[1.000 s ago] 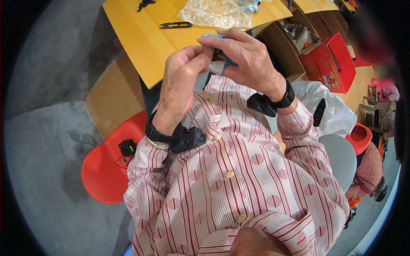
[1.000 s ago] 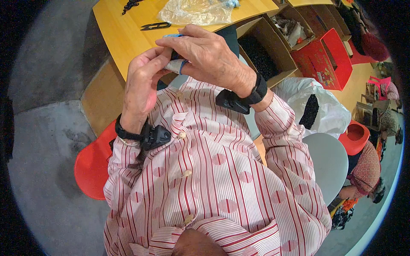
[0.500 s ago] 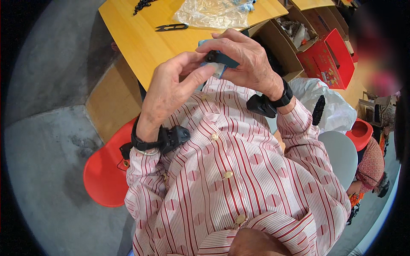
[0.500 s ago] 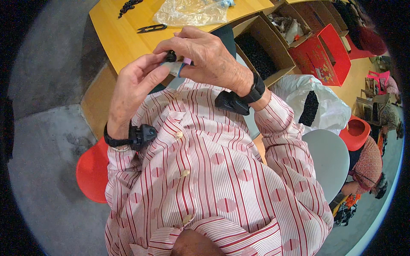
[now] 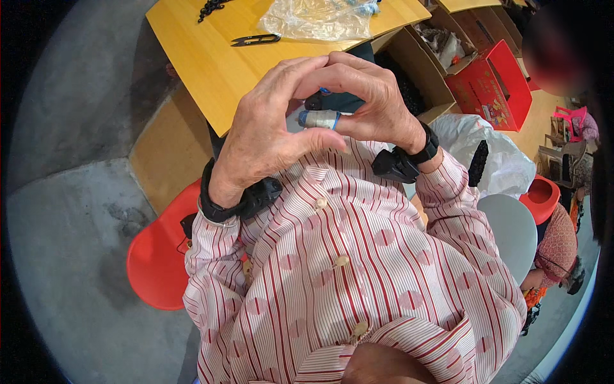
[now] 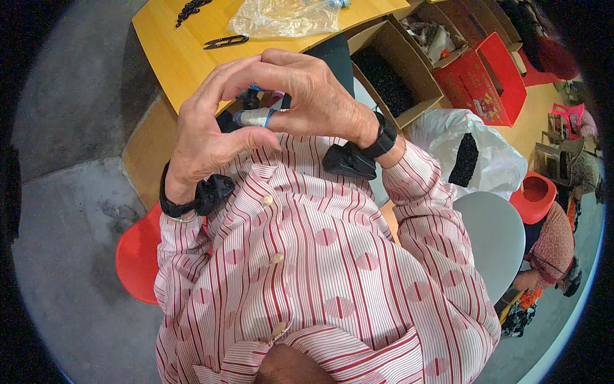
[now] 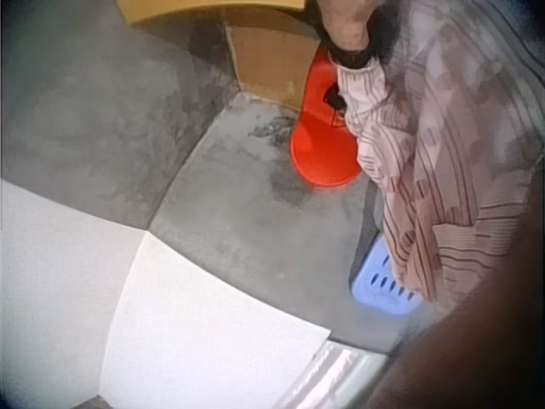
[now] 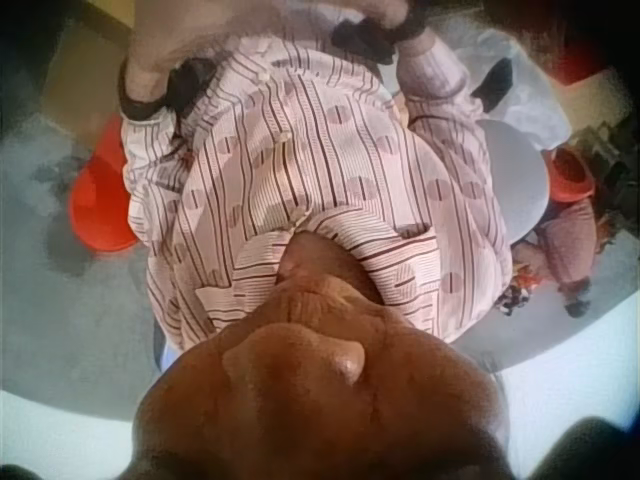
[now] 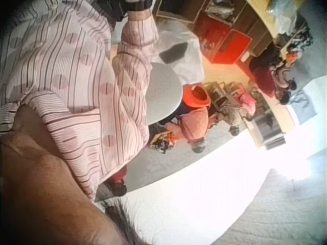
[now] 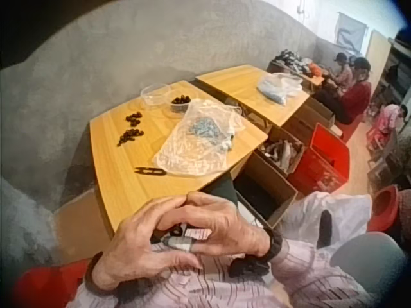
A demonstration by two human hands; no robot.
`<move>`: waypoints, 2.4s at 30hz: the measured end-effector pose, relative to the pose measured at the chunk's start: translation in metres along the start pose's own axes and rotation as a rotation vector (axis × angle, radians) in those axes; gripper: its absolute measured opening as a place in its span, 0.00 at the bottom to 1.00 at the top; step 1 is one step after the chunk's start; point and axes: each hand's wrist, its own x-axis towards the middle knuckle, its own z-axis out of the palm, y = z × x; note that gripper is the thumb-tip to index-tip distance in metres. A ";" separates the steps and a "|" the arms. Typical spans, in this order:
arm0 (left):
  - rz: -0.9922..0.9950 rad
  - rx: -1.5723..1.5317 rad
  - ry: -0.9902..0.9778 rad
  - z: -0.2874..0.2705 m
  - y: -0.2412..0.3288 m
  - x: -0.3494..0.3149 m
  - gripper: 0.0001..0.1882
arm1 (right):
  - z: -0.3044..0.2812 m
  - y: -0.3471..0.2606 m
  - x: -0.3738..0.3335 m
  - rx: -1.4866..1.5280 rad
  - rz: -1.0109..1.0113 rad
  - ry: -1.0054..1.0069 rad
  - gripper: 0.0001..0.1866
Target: The person assembles small black plastic rings and turquoise blue plastic components by hand at a workbench.
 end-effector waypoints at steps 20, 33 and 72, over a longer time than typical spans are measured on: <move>0.046 0.097 0.091 0.003 0.009 -0.006 0.33 | 0.000 0.004 -0.001 -0.038 -0.109 -0.035 0.20; 0.070 0.098 0.142 -0.001 0.012 -0.008 0.31 | 0.004 0.002 0.003 -0.034 -0.139 -0.085 0.20; -0.009 0.039 0.098 -0.002 0.011 -0.001 0.35 | -0.004 0.002 0.002 -0.169 -0.144 0.033 0.26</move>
